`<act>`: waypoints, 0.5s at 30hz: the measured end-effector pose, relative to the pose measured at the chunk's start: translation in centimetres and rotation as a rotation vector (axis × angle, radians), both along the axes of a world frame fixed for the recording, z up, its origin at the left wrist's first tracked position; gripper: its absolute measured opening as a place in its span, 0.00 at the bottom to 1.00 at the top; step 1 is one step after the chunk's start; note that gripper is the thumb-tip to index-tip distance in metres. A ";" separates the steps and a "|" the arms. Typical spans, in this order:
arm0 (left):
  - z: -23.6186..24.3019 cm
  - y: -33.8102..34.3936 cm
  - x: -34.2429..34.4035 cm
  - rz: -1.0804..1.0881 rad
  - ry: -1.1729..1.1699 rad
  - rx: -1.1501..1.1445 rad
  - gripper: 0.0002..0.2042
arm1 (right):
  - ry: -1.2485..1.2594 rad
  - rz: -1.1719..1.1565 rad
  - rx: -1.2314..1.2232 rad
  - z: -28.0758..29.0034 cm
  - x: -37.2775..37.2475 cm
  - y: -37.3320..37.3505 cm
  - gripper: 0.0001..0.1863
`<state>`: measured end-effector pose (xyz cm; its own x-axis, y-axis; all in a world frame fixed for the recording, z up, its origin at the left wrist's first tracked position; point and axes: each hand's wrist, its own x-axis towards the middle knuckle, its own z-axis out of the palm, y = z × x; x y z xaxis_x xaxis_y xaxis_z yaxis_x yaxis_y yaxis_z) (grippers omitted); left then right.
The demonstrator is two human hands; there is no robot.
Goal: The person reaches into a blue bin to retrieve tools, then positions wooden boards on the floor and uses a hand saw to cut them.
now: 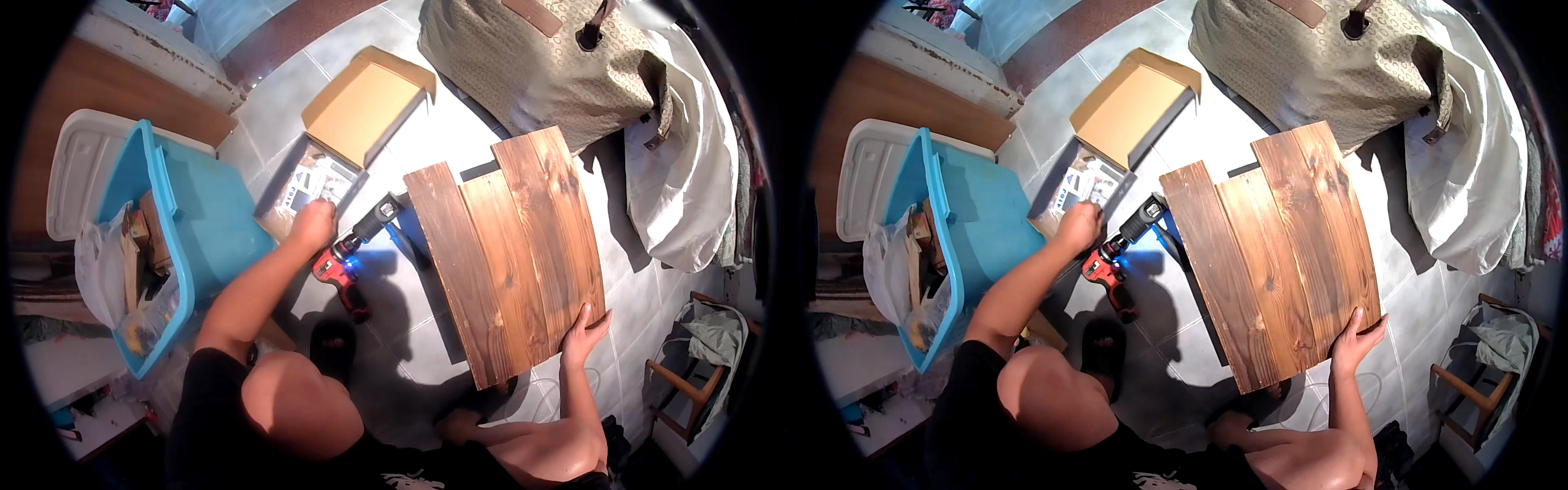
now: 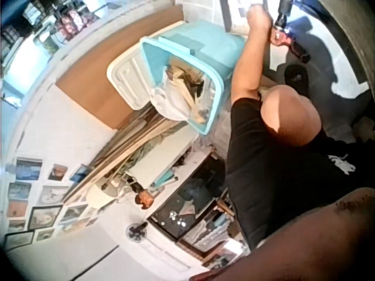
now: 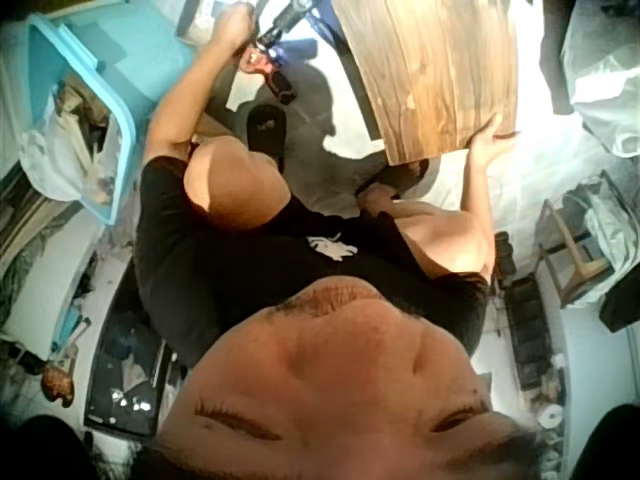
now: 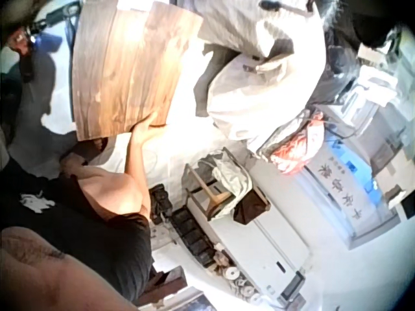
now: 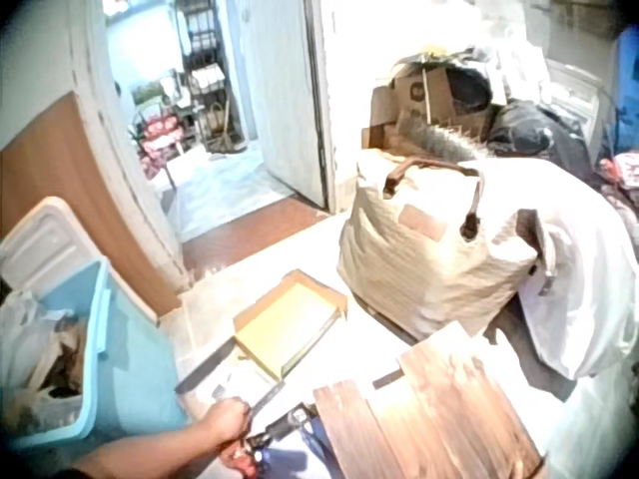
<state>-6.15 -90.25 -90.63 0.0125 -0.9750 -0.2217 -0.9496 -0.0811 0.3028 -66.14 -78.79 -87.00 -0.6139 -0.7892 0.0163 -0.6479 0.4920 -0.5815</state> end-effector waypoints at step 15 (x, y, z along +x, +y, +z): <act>6.6 4.9 -17.5 0.362 1.162 1.080 0.17 | -0.145 0.333 0.114 4.0 -1.8 -11.3 0.30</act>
<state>-23.66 -85.38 -84.07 -0.4594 -0.3513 -0.8158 -0.1479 -0.8754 0.4603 -67.97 -90.08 -82.99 -0.3129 -0.9377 -0.1509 -0.6985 0.3349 -0.6324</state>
